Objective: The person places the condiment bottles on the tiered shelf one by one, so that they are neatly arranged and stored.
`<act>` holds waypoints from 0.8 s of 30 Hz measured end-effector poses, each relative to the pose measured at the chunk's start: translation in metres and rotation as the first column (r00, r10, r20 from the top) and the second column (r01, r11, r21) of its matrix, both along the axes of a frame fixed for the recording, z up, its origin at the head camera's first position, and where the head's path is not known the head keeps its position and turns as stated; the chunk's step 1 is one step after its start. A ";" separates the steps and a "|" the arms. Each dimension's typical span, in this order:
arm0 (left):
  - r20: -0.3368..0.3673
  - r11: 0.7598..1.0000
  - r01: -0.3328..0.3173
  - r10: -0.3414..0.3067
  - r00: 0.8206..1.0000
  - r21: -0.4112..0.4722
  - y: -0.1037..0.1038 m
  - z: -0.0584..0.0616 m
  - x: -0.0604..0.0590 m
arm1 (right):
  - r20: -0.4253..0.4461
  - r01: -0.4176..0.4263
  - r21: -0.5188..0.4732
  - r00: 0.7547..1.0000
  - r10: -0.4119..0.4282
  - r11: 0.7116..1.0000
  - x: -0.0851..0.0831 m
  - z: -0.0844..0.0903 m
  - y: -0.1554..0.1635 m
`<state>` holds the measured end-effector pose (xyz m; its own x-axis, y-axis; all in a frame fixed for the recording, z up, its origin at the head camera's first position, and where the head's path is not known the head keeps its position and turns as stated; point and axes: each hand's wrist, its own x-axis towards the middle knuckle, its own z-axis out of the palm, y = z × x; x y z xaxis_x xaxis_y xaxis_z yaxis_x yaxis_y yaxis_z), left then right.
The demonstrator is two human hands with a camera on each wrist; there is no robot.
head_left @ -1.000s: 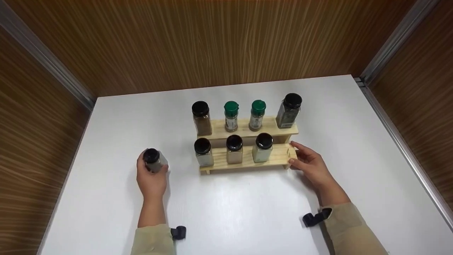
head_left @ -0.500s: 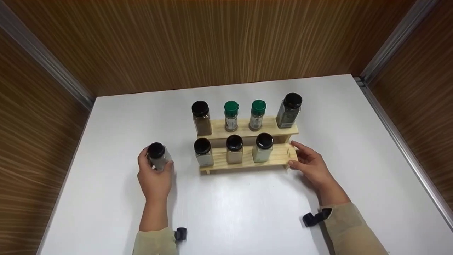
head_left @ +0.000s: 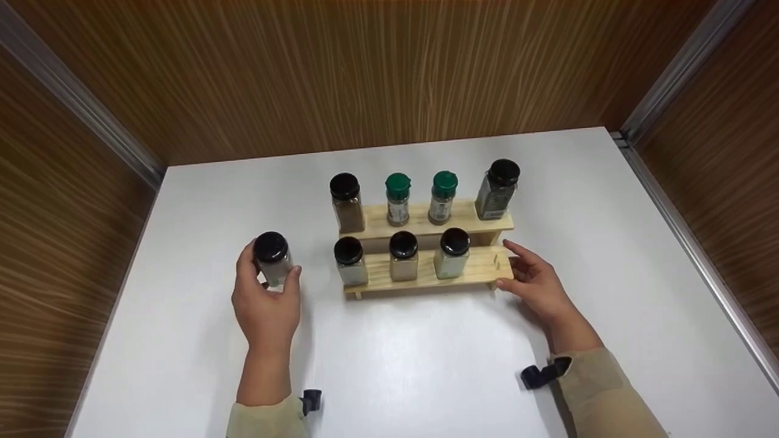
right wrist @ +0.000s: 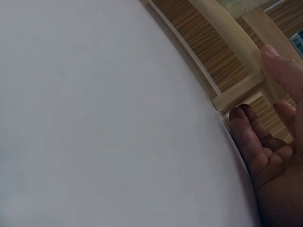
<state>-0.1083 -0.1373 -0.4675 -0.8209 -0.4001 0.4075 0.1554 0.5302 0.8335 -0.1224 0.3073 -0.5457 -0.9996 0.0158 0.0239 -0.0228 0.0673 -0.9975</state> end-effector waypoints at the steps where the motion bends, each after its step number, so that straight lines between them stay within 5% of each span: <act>1: -0.019 1.000 -0.005 0.004 1.000 -0.007 0.001 0.002 0.000 | 0.002 0.001 0.012 1.000 -0.001 1.000 0.000 0.000 0.000; 9: -0.175 0.999 -0.037 0.034 0.984 -0.015 0.012 0.025 0.000 | 0.030 -0.016 0.080 0.999 0.014 0.997 -0.001 0.001 0.000; 16: -0.320 0.998 -0.066 0.061 0.946 -0.007 0.026 0.041 0.002 | 0.039 -0.024 0.082 0.999 0.021 0.996 -0.002 0.001 -0.001; 24: -0.406 0.999 -0.032 0.034 0.913 0.012 0.043 0.059 0.000 | 0.049 -0.025 0.072 0.999 0.022 0.997 -0.001 0.001 -0.004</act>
